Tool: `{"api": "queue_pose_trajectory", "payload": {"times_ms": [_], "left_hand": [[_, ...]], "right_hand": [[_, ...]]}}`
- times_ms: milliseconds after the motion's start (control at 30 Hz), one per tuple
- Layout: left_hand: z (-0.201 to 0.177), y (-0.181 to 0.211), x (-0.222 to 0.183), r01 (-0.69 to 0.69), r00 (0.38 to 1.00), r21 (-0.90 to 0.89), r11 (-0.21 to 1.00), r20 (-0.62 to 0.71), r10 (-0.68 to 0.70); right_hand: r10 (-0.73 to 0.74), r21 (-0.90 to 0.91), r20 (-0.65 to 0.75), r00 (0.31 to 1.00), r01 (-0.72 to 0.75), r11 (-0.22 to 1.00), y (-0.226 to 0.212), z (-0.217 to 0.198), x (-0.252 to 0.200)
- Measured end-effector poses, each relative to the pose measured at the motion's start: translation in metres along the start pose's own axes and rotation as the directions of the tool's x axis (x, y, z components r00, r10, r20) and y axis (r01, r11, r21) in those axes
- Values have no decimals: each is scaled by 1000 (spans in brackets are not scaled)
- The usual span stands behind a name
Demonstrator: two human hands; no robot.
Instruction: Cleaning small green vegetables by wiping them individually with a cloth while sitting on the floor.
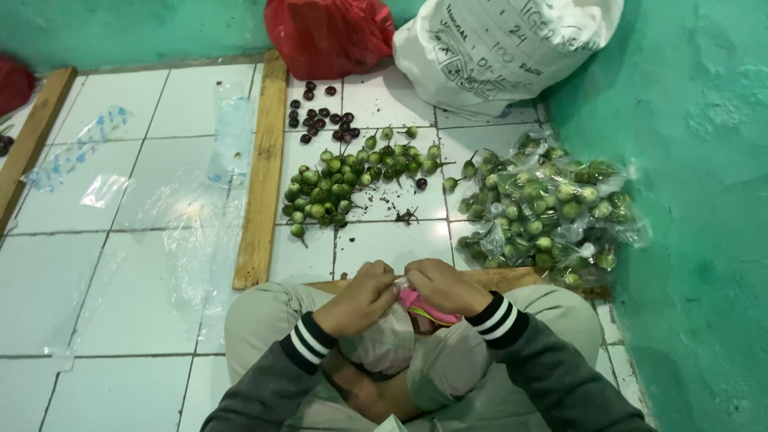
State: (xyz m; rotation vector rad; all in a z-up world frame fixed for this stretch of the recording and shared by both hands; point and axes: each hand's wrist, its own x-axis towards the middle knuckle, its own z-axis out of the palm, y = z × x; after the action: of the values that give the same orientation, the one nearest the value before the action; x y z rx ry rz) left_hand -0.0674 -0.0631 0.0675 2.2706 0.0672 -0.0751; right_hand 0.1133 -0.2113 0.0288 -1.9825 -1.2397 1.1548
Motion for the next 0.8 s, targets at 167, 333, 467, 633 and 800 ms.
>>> {"api": "queue_pose_trajectory", "payload": {"times_ms": [167, 333, 467, 633, 800], "left_hand": [[16, -36, 33, -31, 996, 454, 890, -61, 66], [-34, 43, 66, -229, 778, 562, 795, -386, 497], [-52, 125, 42, -707, 524, 78, 703, -610, 594], [-73, 126, 8, -634, 762, -400, 663, -472, 444], [-72, 126, -26, -227, 925, -433, 872, -376, 55]], "right_hand": [[177, 244, -51, 983, -160, 956, 42, 14, 34], [74, 983, -106, 992, 93, 161, -77, -18, -58], [-141, 969, -238, 961, 244, 28, -78, -14, -77], [-474, 879, -229, 850, 390, 275, -95, -43, -54], [-507, 540, -91, 857, 470, 698, -128, -57, -72]]}}
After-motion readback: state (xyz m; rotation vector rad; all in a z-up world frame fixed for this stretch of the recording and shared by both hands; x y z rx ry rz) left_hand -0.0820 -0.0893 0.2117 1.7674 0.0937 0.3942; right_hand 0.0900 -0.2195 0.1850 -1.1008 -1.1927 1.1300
